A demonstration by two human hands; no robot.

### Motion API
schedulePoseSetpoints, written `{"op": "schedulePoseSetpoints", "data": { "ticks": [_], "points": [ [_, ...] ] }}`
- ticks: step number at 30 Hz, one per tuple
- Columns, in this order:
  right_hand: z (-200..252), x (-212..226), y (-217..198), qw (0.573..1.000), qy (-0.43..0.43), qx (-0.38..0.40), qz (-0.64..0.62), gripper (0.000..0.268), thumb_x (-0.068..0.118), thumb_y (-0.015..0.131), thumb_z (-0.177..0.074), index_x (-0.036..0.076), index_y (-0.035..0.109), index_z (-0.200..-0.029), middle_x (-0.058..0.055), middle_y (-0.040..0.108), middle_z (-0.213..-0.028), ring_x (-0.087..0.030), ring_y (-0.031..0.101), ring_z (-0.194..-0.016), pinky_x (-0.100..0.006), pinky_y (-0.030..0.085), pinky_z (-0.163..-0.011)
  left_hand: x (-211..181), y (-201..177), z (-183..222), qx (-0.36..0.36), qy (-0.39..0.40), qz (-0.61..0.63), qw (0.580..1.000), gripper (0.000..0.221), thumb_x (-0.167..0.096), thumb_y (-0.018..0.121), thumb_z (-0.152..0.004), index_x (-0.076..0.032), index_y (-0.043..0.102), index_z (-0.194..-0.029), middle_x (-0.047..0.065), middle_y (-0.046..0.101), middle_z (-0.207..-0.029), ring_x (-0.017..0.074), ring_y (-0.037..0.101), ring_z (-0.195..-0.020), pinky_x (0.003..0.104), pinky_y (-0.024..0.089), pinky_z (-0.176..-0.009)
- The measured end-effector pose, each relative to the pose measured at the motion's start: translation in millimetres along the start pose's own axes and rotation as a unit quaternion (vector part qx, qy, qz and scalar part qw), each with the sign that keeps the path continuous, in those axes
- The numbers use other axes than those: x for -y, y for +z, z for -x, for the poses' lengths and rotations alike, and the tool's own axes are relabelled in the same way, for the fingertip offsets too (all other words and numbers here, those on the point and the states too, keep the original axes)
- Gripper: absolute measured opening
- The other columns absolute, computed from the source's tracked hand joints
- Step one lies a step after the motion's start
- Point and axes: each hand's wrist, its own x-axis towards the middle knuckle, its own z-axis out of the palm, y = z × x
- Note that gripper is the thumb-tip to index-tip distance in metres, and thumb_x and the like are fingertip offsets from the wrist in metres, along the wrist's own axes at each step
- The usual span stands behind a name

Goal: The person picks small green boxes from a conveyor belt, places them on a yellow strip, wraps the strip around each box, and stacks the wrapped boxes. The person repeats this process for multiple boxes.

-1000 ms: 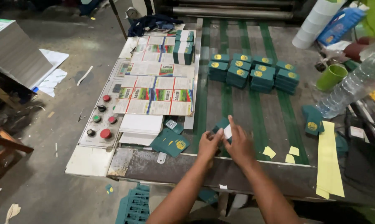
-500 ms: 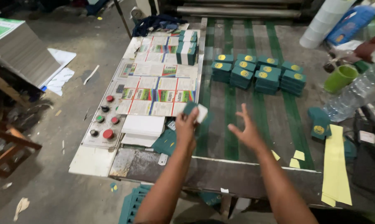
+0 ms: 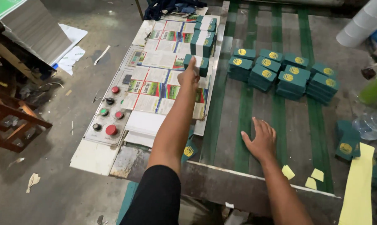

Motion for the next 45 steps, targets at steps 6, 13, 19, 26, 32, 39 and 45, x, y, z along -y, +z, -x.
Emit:
{"op": "schedulePoseSetpoints", "data": {
  "ticks": [6,13,19,26,32,39,45],
  "points": [
    [-2,3,-3,1.000,0.003,-0.002,-0.013,0.057,0.040,0.075,-0.085,0.009,0.066,-0.133,-0.011,0.059,-0.140,-0.031,0.049,-0.139,-0.050,0.033,-0.117,5,36,-16,-0.124,0.167,-0.214,0.954,0.100,-0.054,0.091,-0.056,0.014,0.054,-0.118,0.028,0.070,-0.118,0.0368,0.073,-0.103,0.040,0.061,-0.081],
    [-4,7,-7,1.000,0.008,0.011,-0.002,0.055,0.038,0.075,-0.086,0.009,0.067,-0.132,-0.012,0.059,-0.141,-0.032,0.049,-0.138,-0.050,0.033,-0.117,-10,54,-27,-0.178,0.181,-0.383,0.888,0.103,-0.075,0.081,-0.063,0.011,0.058,-0.115,0.026,0.070,-0.114,0.0393,0.071,-0.105,0.047,0.057,-0.089],
    [-6,4,-6,1.000,0.007,0.021,-0.002,0.055,0.038,0.076,-0.086,0.008,0.068,-0.131,-0.012,0.059,-0.141,-0.032,0.049,-0.138,-0.051,0.032,-0.118,-33,52,11,-0.108,0.201,-0.570,0.790,0.084,-0.083,0.052,-0.084,-0.003,0.071,-0.101,0.019,0.074,-0.102,0.0388,0.073,-0.096,0.050,0.058,-0.080],
    [-5,3,-4,0.999,0.025,0.026,0.000,0.055,0.038,0.076,-0.085,0.009,0.068,-0.131,-0.011,0.059,-0.142,-0.031,0.049,-0.138,-0.051,0.032,-0.117,-6,31,23,-0.090,0.372,-0.578,0.721,0.110,-0.082,0.064,-0.075,0.002,0.038,-0.141,0.025,0.055,-0.139,0.0400,0.050,-0.132,0.054,0.037,-0.107],
    [-4,4,-5,0.999,0.023,0.021,-0.009,0.053,0.036,0.076,-0.085,0.010,0.068,-0.130,-0.010,0.059,-0.141,-0.030,0.049,-0.139,-0.050,0.033,-0.118,12,22,-11,-0.044,0.386,-0.589,0.708,0.137,-0.075,0.084,-0.061,0.005,0.020,-0.153,0.025,0.050,-0.147,0.0369,0.041,-0.141,0.056,0.021,-0.115],
    [-7,8,-7,0.999,0.034,0.022,-0.005,0.053,0.035,0.077,-0.083,0.009,0.069,-0.129,-0.011,0.060,-0.139,-0.030,0.049,-0.138,-0.051,0.032,-0.117,-9,27,11,-0.027,0.332,-0.605,0.724,0.123,-0.072,0.085,-0.059,-0.001,0.037,-0.147,0.020,0.056,-0.144,0.0345,0.048,-0.138,0.056,0.023,-0.118],
    [-6,7,-7,0.999,0.028,0.029,-0.007,0.051,0.034,0.076,-0.085,0.009,0.069,-0.129,-0.011,0.060,-0.141,-0.031,0.049,-0.139,-0.050,0.032,-0.117,-1,28,0,-0.025,0.359,-0.611,0.705,0.128,-0.077,0.084,-0.060,0.003,0.034,-0.146,0.024,0.050,-0.147,0.0376,0.039,-0.143,0.059,0.019,-0.116]
  ]
}}
